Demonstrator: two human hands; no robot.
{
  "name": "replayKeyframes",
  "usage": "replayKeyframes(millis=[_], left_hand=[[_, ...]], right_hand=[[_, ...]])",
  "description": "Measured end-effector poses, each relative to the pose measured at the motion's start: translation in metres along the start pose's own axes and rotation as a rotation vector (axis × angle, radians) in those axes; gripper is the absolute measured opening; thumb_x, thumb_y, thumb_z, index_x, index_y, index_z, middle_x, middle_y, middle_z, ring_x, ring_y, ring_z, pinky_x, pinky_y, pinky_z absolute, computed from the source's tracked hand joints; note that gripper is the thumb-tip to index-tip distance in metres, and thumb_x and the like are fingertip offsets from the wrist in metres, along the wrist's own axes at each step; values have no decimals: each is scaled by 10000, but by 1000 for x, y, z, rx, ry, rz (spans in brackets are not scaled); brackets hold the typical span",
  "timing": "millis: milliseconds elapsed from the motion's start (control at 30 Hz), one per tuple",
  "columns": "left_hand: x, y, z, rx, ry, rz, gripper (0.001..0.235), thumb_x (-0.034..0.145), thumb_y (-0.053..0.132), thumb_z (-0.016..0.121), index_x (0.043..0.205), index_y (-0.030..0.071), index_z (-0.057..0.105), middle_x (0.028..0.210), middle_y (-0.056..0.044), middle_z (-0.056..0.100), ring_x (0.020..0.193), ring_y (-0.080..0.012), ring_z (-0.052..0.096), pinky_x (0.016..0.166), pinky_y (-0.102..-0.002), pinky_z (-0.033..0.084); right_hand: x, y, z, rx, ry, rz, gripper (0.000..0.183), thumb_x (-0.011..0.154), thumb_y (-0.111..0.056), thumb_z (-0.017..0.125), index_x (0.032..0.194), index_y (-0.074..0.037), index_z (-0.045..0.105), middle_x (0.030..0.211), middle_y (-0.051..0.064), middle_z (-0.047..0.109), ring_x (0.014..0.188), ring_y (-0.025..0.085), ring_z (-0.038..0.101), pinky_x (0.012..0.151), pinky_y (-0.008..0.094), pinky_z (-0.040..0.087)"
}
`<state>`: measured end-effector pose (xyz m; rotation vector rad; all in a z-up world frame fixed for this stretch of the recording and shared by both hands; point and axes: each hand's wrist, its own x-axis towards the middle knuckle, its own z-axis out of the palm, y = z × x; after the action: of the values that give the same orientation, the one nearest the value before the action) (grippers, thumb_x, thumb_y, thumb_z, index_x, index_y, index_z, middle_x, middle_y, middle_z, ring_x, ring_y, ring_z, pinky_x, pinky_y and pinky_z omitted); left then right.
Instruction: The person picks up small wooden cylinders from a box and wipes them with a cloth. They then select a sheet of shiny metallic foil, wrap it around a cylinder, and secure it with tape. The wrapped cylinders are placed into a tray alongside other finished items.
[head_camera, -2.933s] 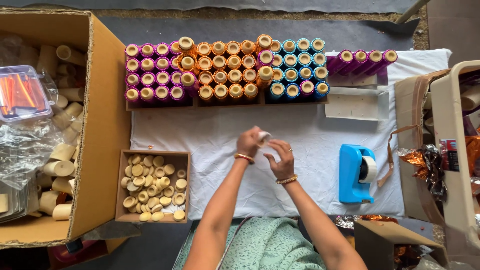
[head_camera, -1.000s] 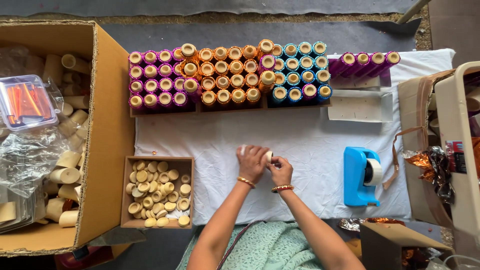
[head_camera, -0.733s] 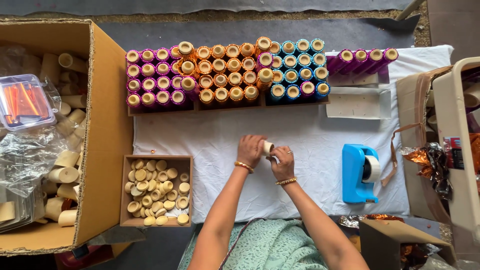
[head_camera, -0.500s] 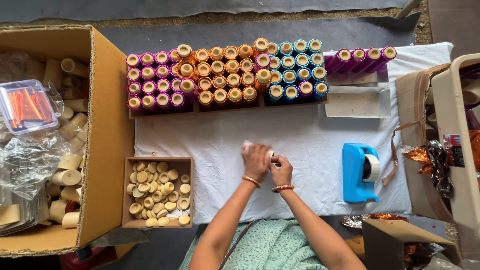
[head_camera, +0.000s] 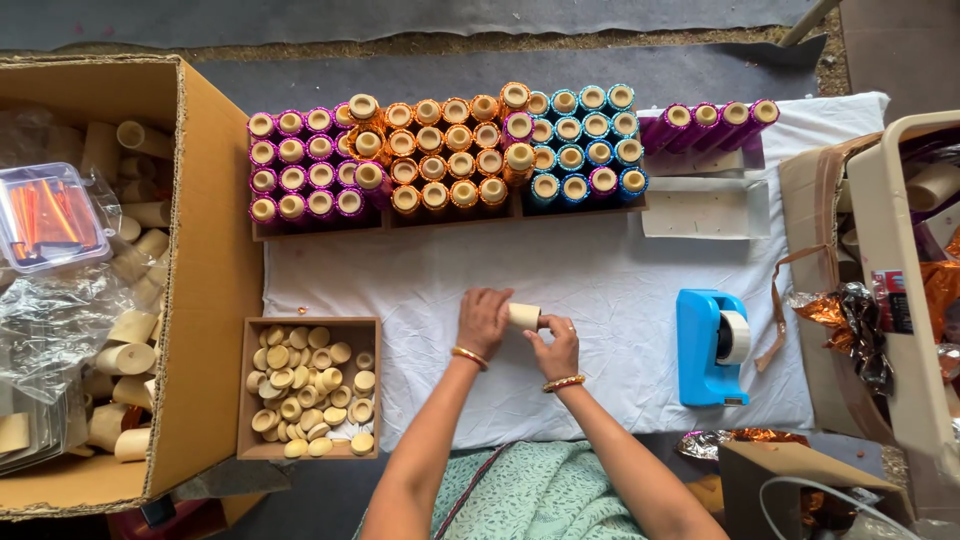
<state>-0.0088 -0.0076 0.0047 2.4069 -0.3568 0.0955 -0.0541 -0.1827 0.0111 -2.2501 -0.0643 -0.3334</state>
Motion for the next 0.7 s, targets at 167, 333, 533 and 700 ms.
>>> replayKeyframes(millis=[167,333,533,700], left_hand=[[-6,60,14,-148,143,167,463,939,200,532,1373,53,605,1222,-132,679,1222,-285,577,1128,-499,327],[11,43,16,-419,40,255,416,1010,175,479,1398,92,603,1357,-111,665,1303,-263,600,1159,-408,420],[8,13,-14,-2,-138,217,282,976,267,556,1181,157,715,1105,-45,729,1027,-234,648,1042,-486,394],[-32,9,-3,127,141,183,277,953,286,566,1136,144,717,1075,-59,699,1097,-258,596,1078,-525,360]], right_hand=[[-14,32,23,153,30,396,177,783,-77,770,956,-55,737,906,116,701,827,267,698,762,374,562],[-8,31,17,113,94,252,138,779,-44,729,912,-25,697,902,126,702,851,289,687,776,397,549],[-9,2,0,64,72,4,166,700,-34,794,829,-50,691,859,84,709,873,311,639,776,415,512],[-41,29,26,536,-15,700,206,779,-88,828,971,-83,752,863,41,753,761,179,682,714,323,559]])
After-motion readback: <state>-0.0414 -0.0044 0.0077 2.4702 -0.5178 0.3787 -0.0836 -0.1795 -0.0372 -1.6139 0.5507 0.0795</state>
